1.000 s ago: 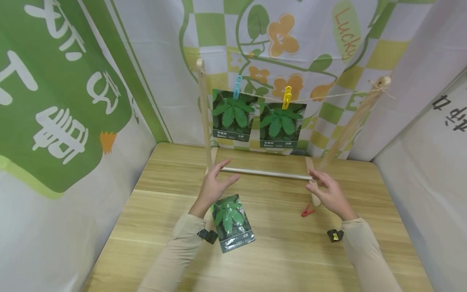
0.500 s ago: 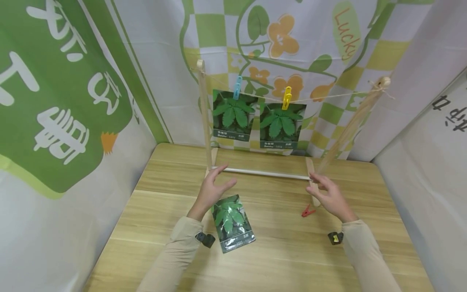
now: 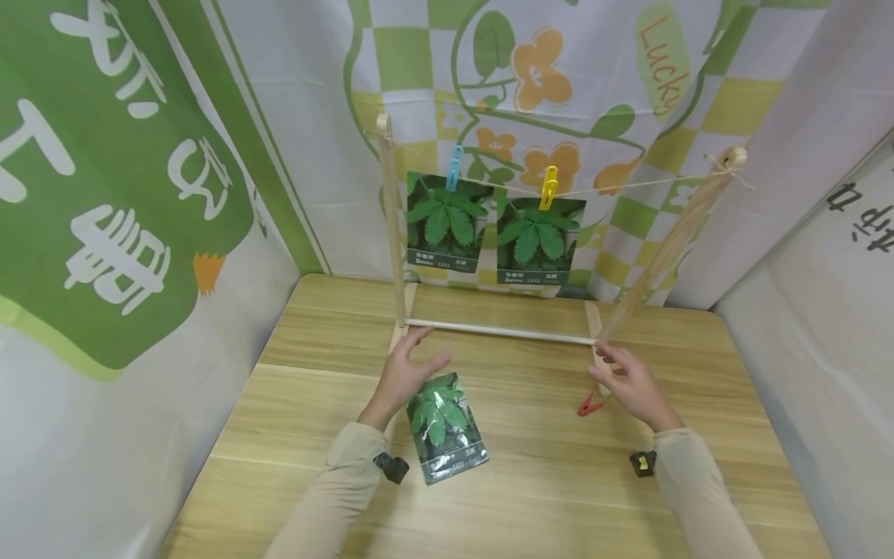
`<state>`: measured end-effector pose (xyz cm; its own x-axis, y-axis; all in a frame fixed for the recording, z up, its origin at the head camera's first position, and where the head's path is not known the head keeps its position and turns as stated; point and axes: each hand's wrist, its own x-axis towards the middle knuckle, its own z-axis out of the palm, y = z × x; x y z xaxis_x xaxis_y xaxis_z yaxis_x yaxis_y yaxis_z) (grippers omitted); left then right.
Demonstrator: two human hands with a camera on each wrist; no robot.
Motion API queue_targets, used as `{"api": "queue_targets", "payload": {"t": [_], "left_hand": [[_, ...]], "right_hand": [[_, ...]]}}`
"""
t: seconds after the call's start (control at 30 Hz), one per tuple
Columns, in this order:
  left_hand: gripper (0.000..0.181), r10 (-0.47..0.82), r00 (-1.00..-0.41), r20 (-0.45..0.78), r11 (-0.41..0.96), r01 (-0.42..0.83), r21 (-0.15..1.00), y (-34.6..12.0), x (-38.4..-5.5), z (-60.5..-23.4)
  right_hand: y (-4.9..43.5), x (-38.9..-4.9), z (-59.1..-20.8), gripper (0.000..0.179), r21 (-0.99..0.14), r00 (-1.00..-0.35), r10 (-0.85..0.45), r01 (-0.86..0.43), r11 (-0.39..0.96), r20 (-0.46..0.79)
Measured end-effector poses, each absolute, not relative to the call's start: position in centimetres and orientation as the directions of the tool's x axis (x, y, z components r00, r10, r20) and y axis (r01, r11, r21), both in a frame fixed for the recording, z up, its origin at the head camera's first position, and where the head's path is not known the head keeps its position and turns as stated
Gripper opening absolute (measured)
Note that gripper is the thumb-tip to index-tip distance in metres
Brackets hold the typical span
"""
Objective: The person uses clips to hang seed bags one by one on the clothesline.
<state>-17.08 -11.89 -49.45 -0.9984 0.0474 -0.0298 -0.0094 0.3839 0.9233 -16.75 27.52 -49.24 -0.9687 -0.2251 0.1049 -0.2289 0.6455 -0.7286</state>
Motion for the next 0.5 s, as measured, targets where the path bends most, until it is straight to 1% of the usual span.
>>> {"api": "queue_targets", "payload": {"t": [0.27,0.5], "left_hand": [[0.075,0.065,-0.997,-0.036,0.438,-0.004,0.899,-11.7,-17.1,-50.7],[0.077,0.049,-0.996,-0.068,0.457,-0.038,0.889,-11.4,-16.7,-51.7]], "right_hand": [[28.2,-16.5,-50.9,0.060,-0.720,-0.977,-0.213,-0.143,0.679,-0.007],[28.3,-16.3,-52.3,0.065,-0.661,-0.973,-0.226,-0.145,0.736,-0.038]]}}
